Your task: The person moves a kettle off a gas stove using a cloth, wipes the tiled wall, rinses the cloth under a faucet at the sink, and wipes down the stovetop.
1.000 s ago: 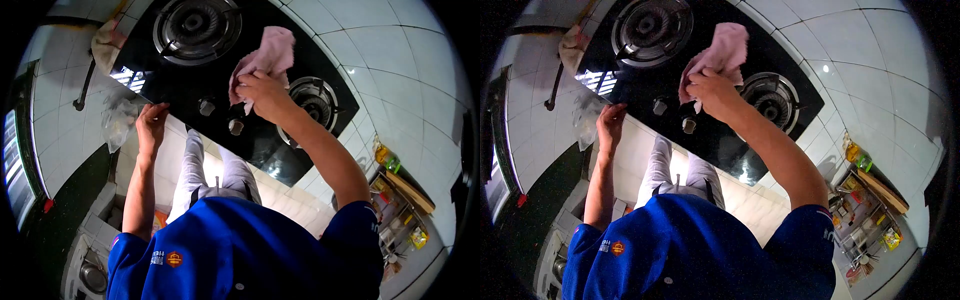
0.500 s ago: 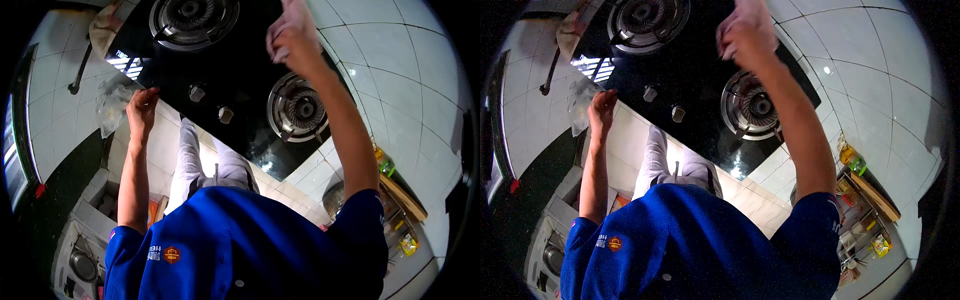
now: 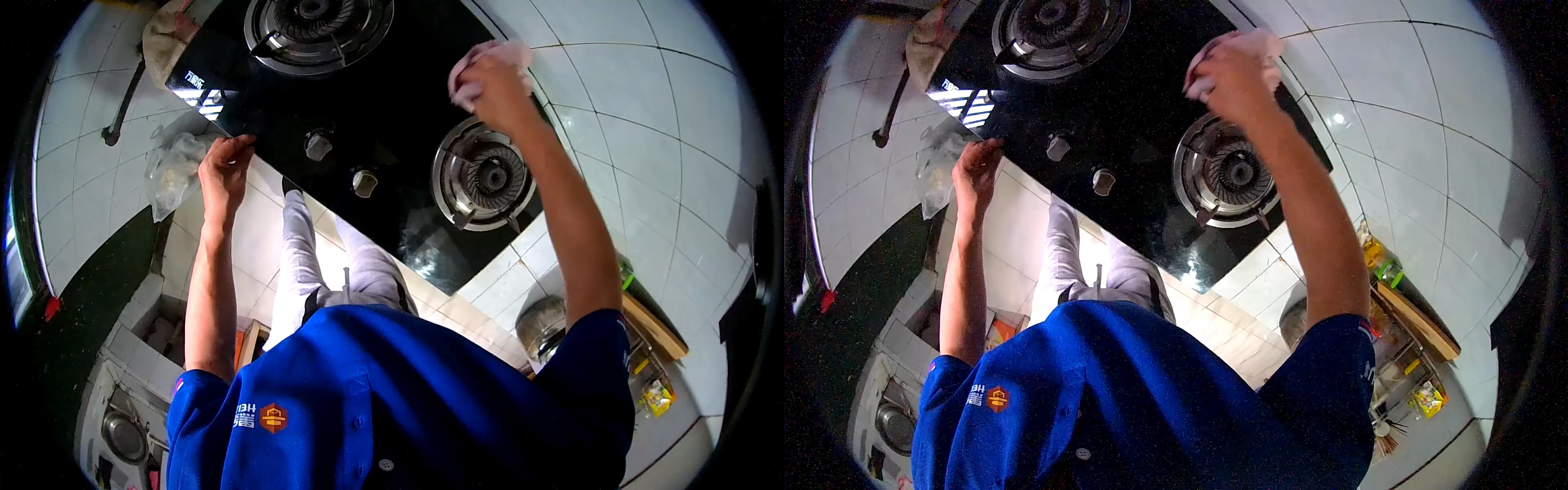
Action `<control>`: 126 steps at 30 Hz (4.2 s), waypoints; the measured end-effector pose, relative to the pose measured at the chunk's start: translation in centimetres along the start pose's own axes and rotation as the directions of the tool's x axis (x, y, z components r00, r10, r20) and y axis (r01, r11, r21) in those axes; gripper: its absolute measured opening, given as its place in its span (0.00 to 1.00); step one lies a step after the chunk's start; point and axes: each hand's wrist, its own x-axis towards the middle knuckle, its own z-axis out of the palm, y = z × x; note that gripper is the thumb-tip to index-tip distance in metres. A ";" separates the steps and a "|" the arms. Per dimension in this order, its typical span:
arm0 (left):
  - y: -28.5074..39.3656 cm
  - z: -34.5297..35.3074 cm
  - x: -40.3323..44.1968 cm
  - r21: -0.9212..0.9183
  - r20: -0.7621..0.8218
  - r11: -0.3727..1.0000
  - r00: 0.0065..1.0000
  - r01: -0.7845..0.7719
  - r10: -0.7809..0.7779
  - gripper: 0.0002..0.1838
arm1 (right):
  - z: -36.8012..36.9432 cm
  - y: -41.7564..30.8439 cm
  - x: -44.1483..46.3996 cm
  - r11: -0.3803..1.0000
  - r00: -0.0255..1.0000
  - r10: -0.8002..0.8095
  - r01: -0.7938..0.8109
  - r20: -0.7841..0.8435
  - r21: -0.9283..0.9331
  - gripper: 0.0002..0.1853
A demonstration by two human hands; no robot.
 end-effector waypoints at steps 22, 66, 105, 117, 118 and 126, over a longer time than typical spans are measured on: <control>6.6 3.2 -1.7 0.164 0.285 0.978 0.955 -0.128 0.078 0.26 | 1.0 4.0 -0.6 0.994 0.985 0.074 -0.061 -0.156 0.089 0.08; 6.7 3.6 -2.0 0.150 0.257 0.985 0.965 -0.084 0.043 0.25 | 2.0 0.8 -1.4 0.999 0.985 -0.024 0.031 -0.168 0.035 0.14; 5.1 3.0 -2.1 0.370 0.337 0.896 0.934 -0.246 0.118 0.32 | -2.9 5.3 -5.9 0.910 0.901 0.370 -0.302 -0.227 0.284 0.05; 6.4 3.7 -2.0 0.406 0.299 0.898 0.953 -0.171 0.046 0.30 | -4.0 9.6 -4.9 0.880 0.992 0.010 0.052 -0.129 0.472 0.05; 6.6 3.9 -2.0 0.422 0.290 0.895 0.957 -0.146 0.020 0.30 | -3.9 9.3 -4.5 0.915 0.995 -0.050 0.081 -0.089 0.395 0.03; 5.8 3.8 -1.9 0.340 0.287 0.928 0.957 -0.152 0.052 0.28 | -3.5 8.2 -1.1 0.937 0.959 -0.259 0.221 0.112 0.269 0.06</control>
